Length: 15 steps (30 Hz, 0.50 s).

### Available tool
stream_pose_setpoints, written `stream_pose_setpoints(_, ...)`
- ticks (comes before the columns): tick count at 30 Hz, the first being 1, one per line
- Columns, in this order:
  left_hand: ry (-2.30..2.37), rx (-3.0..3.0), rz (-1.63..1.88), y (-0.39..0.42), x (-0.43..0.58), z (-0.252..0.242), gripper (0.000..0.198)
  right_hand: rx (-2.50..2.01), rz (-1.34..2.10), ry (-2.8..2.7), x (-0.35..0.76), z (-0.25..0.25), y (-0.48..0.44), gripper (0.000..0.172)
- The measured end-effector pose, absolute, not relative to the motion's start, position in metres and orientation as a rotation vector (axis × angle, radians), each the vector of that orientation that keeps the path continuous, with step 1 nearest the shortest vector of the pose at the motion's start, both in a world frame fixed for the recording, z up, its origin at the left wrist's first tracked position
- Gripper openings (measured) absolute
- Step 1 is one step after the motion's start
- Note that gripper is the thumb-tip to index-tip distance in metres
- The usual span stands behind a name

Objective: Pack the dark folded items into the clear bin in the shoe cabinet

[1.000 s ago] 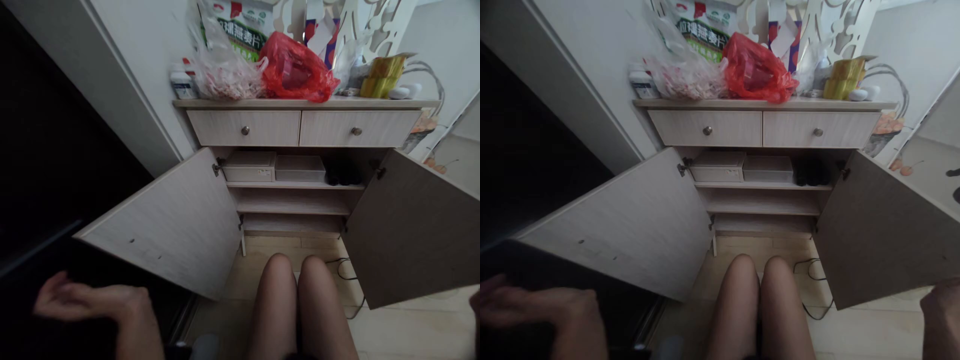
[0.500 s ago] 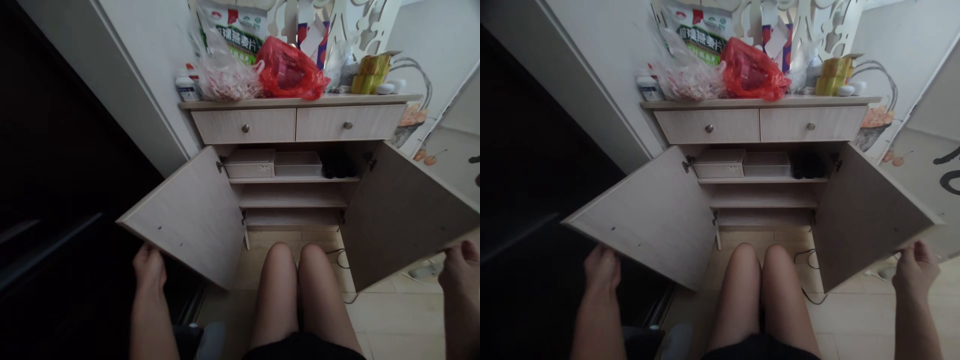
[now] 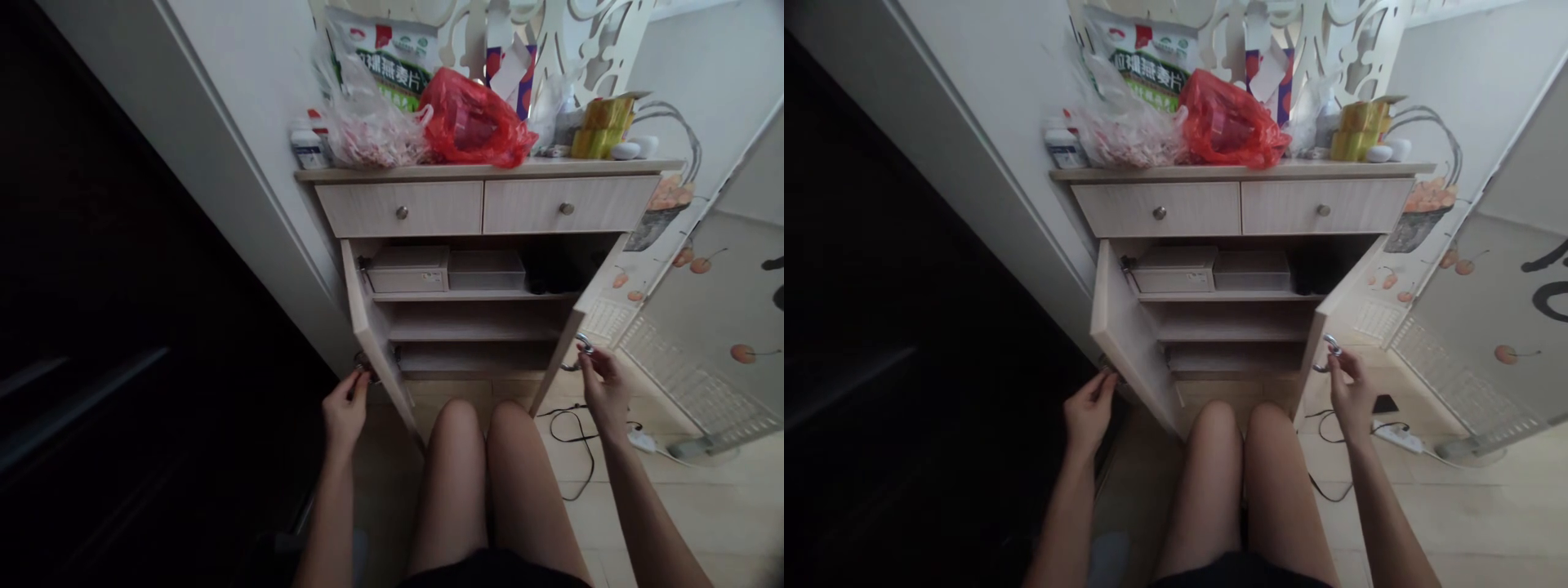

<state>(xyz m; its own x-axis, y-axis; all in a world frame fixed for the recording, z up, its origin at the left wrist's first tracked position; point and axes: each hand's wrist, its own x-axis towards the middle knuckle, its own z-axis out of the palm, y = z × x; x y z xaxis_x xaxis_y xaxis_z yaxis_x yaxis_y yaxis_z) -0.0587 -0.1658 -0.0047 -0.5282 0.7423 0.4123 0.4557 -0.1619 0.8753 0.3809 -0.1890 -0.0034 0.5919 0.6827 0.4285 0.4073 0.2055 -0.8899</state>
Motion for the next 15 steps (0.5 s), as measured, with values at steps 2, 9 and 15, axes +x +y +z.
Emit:
stream_pose_setpoints(2, 1.799, 1.459, 1.696, -0.155, -0.035, -0.005, 0.024, -1.375, 0.267, -1.027, 0.366, -0.001, -0.167, 0.041)
stream_pose_setpoints(9, 1.652, 1.769, 1.48, -0.09, 0.054, 0.005, 0.023, -1.392, 0.281, -1.154, 0.313, 0.015, -0.091, 0.05)
stream_pose_setpoints(15, 1.788, 1.916, 1.263, -0.036, 0.108, 0.02, 0.025, -1.476, 0.179, -1.208, 0.291, 0.018, -0.049, 0.05)
